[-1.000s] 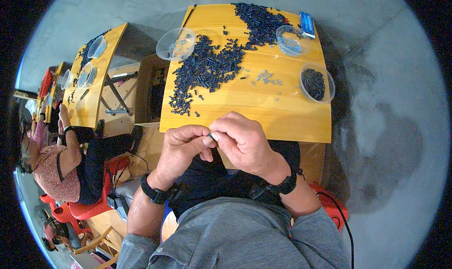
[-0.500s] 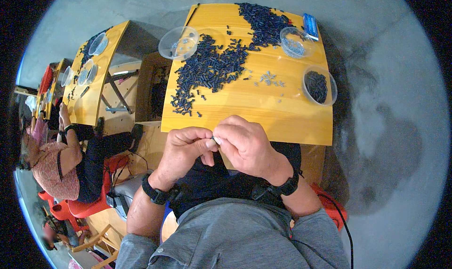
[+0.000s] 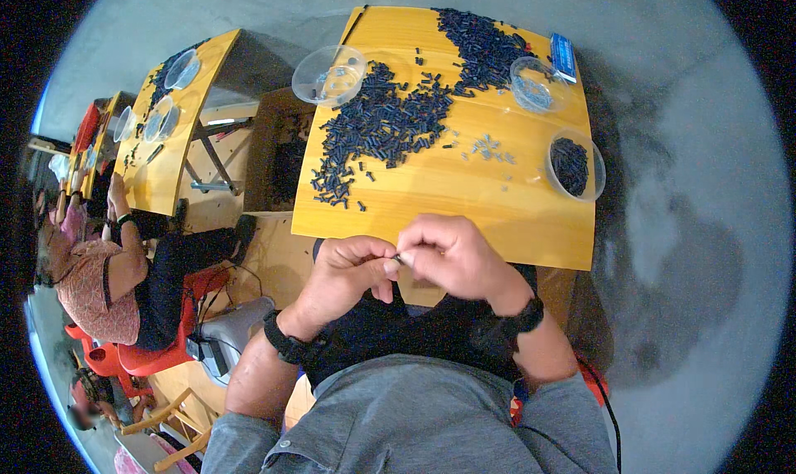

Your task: Sort and assemble small plastic and metal components at a workbench.

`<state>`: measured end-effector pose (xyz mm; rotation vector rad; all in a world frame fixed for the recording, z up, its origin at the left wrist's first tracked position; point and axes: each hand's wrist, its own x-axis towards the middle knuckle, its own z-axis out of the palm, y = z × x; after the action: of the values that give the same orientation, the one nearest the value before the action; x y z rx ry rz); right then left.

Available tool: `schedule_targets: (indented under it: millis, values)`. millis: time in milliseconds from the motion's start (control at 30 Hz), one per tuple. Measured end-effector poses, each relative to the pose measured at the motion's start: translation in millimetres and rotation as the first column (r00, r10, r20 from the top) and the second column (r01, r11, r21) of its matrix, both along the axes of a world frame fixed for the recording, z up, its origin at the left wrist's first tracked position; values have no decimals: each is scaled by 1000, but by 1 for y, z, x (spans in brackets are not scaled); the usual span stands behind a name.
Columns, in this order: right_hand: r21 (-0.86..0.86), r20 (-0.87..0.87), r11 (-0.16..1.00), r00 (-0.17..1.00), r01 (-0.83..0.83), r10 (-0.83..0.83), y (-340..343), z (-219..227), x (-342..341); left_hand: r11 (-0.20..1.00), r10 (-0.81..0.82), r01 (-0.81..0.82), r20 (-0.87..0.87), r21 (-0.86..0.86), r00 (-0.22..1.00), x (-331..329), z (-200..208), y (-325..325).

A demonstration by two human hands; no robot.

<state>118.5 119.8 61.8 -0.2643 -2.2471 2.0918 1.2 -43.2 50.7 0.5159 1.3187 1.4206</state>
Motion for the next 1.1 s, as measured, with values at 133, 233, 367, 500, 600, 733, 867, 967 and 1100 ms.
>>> schedule_targets:
  millis: [133, 233, 367, 500, 600, 733, 867, 967, 1100]
  values:
    - [6, 147, 975, 964, 224, -222, 15, -68, -39, 996, -86, 87, 43, -9, 995, 4, 1, 3]
    - [490, -56, 856, 986, 166, -159, 14, -93, -67, 995, -101, 101, 69, -9, 993, 1, 1, 1]
    - [726, -123, 644, 966, 243, -226, 13, -110, -81, 997, -71, 69, 54, 45, 996, -3, -4, 1]
    - [710, -193, 648, 961, 275, -197, 14, -108, -87, 998, -55, 54, 24, 35, 998, -3, -11, 0]
    - [765, -152, 610, 979, 205, -138, 6, -102, -97, 998, -62, 61, 13, 23, 998, 0, -10, 1]
    - [789, -120, 579, 975, 207, -185, 5, -106, -107, 998, -63, 64, -35, 6, 997, 0, -11, 3]
    - [880, -74, 455, 986, 134, -148, 2, -114, -113, 999, -31, 27, -102, -43, 994, -1, -15, 3]
    - [893, -59, 434, 988, 117, -145, -5, -113, -116, 998, -12, 6, -101, -59, 995, -1, -16, 3]
    - [853, -89, 505, 990, 133, -110, -17, -119, -122, 992, -27, 13, -109, -124, 994, -3, -15, 4]
